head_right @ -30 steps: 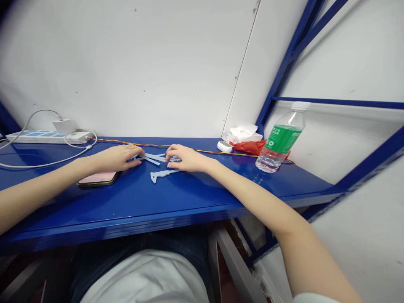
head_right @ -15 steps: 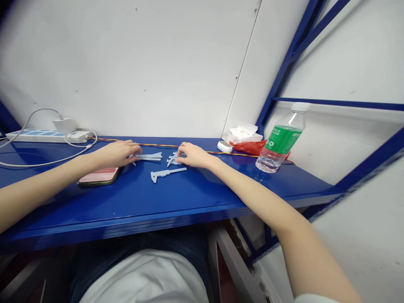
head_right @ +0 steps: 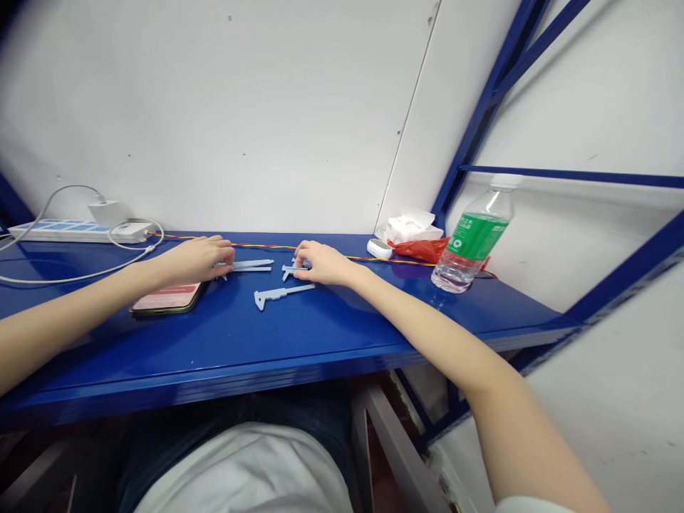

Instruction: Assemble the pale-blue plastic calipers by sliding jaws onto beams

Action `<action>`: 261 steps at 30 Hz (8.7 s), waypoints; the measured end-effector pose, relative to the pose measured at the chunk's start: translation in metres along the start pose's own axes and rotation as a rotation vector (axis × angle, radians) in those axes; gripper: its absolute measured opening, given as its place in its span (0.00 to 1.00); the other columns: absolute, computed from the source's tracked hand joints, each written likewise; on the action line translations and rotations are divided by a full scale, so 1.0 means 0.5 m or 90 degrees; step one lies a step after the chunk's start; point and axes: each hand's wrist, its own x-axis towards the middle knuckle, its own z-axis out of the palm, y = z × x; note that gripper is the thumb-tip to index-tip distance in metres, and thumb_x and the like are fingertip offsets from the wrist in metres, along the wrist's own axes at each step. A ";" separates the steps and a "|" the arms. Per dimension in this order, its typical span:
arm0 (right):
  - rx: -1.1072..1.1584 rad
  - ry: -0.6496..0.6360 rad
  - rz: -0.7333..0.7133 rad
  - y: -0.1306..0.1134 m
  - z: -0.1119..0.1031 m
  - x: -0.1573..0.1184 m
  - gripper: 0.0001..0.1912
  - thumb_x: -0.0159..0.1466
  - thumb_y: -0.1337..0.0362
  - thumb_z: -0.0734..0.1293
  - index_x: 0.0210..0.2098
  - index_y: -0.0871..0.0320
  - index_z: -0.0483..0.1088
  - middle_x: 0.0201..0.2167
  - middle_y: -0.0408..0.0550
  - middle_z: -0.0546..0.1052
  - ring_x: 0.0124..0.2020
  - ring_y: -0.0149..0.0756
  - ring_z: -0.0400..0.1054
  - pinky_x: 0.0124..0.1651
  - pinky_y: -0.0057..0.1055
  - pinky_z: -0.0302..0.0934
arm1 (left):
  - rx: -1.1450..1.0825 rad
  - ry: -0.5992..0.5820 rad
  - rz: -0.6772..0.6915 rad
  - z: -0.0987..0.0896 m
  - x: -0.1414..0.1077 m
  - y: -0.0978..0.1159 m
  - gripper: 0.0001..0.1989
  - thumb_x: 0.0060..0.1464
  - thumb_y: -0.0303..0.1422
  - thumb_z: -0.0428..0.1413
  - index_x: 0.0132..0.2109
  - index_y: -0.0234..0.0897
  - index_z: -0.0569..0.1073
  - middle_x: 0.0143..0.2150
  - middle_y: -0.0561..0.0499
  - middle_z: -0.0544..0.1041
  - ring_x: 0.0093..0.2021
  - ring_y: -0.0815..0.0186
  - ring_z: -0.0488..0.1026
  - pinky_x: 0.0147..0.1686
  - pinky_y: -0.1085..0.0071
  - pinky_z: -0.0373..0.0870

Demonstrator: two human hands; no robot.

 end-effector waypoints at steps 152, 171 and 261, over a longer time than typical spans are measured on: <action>-0.099 0.088 -0.097 -0.106 0.016 -0.020 0.11 0.61 0.56 0.67 0.30 0.59 0.73 0.45 0.53 0.72 0.44 0.42 0.66 0.48 0.41 0.58 | -0.003 0.013 -0.061 0.008 -0.021 0.050 0.15 0.59 0.35 0.45 0.44 0.34 0.73 0.46 0.43 0.74 0.49 0.56 0.69 0.47 0.61 0.67; -0.145 -0.049 0.083 -0.035 -0.004 -0.002 0.08 0.64 0.65 0.62 0.38 0.60 0.72 0.47 0.55 0.71 0.47 0.45 0.65 0.47 0.38 0.58 | 0.091 0.008 0.020 0.000 -0.005 0.021 0.09 0.55 0.29 0.49 0.33 0.33 0.74 0.37 0.44 0.76 0.41 0.58 0.71 0.38 0.66 0.65; -0.275 0.228 -0.147 -0.078 0.005 -0.009 0.13 0.67 0.60 0.58 0.39 0.56 0.73 0.38 0.51 0.75 0.43 0.41 0.61 0.45 0.36 0.50 | 0.176 0.253 0.142 -0.028 -0.038 0.086 0.12 0.59 0.34 0.47 0.33 0.35 0.72 0.31 0.45 0.74 0.36 0.61 0.71 0.35 0.66 0.65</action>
